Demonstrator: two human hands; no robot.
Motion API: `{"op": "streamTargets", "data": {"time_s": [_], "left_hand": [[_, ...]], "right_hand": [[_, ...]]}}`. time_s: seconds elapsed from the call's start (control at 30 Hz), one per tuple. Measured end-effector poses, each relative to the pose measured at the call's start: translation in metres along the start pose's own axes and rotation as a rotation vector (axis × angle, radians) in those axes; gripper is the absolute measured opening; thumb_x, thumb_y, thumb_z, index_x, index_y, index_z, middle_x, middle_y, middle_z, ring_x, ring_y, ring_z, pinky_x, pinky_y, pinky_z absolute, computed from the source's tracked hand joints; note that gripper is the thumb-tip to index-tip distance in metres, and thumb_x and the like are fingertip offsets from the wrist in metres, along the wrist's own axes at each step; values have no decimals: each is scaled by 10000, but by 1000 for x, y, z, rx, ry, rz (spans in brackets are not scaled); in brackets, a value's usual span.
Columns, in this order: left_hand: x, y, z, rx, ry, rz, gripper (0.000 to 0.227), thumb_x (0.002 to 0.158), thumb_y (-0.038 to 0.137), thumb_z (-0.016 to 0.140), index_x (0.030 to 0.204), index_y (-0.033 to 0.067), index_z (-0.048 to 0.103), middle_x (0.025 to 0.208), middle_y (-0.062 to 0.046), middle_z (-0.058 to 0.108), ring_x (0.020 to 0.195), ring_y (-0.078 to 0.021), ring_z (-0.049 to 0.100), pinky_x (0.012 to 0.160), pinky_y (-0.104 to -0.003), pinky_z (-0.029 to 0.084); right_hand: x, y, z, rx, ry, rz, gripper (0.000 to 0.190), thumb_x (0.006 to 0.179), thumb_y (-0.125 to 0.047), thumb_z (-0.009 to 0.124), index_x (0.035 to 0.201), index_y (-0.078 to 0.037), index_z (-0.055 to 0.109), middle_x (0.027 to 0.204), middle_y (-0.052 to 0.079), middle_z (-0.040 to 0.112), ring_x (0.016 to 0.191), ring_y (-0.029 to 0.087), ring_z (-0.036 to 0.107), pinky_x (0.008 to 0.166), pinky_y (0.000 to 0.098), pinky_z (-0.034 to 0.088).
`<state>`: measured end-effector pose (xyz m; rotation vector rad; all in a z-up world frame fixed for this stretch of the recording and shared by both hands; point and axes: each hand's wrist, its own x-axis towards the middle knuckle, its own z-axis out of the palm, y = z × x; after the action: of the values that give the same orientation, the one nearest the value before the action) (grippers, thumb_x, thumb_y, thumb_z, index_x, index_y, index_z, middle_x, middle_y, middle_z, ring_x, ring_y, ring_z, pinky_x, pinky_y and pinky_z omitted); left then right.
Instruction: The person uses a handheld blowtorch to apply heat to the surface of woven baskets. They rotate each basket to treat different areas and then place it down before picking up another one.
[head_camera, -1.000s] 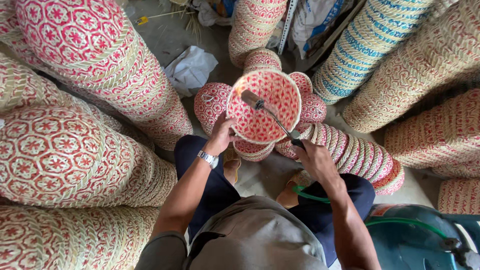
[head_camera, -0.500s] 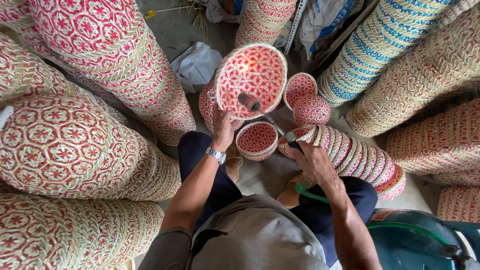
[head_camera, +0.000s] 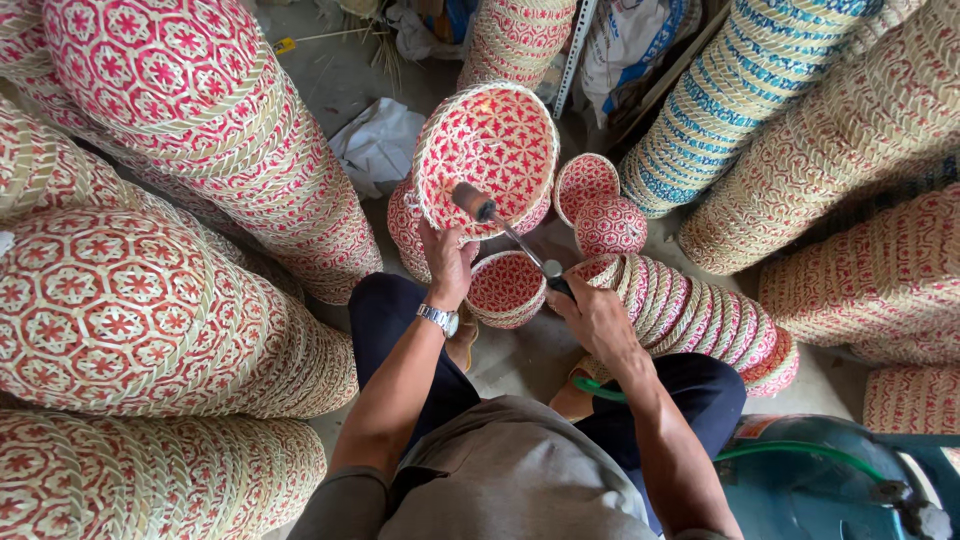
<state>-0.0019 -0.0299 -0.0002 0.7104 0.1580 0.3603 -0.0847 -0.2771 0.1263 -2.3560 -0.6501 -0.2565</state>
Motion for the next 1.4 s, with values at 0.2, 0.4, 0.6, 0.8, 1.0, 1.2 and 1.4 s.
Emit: {"op": "streamTargets", "data": {"time_s": [0.2,0.4,0.6,0.8,1.0,1.2,1.4], "left_hand": [[10,18,6,-3,63,109,749,866,97,620,1511,212,255,1463,-106,445,1312,-263,521,1030,-564,511],[-13,8,21,65,59,77,770,862,114,581,1529,235,218,1499,-93,404,1320,-264,499,1028,-535,494],[-15,-2,30,-4,34,112,810,855,116,597,1549,213,190,1478,-90,400,1306,-249,485,1040,-506,499],[1,14,21,32,119,138,845,853,133,598,1565,212,151,1446,-102,410,1242,-258,499,974,-500,509],[-2,11,18,64,145,87,815,850,117,602,1534,218,170,1398,-78,432,1234,-244,507,970,-531,506],[-5,12,10,134,30,76,646,909,133,610,1477,185,308,1318,-96,556,1195,-256,614,933,-514,606],[-17,1,12,176,-60,-94,530,949,214,621,1424,135,399,1298,-104,602,1148,-251,675,866,-469,669]], "right_hand": [[-33,15,-22,-42,-34,268,309,975,-271,707,925,30,656,637,193,646,516,347,642,503,466,477],[-19,16,-5,25,40,233,249,981,-241,674,992,8,680,641,183,655,466,297,627,455,435,462],[-15,10,-5,73,-6,188,267,953,-253,695,996,10,671,632,209,629,484,338,612,489,454,459],[-51,17,-26,26,27,265,275,972,-260,691,937,10,653,665,203,640,547,333,627,538,450,469],[-55,32,-24,91,35,398,324,969,-291,686,877,16,639,603,168,613,486,254,580,504,423,463],[-40,38,-39,17,43,392,331,1002,-290,690,885,16,645,593,184,594,492,274,546,499,439,435],[-8,30,-24,17,47,278,277,997,-283,645,975,-7,667,622,158,626,482,268,604,480,443,445]]}}
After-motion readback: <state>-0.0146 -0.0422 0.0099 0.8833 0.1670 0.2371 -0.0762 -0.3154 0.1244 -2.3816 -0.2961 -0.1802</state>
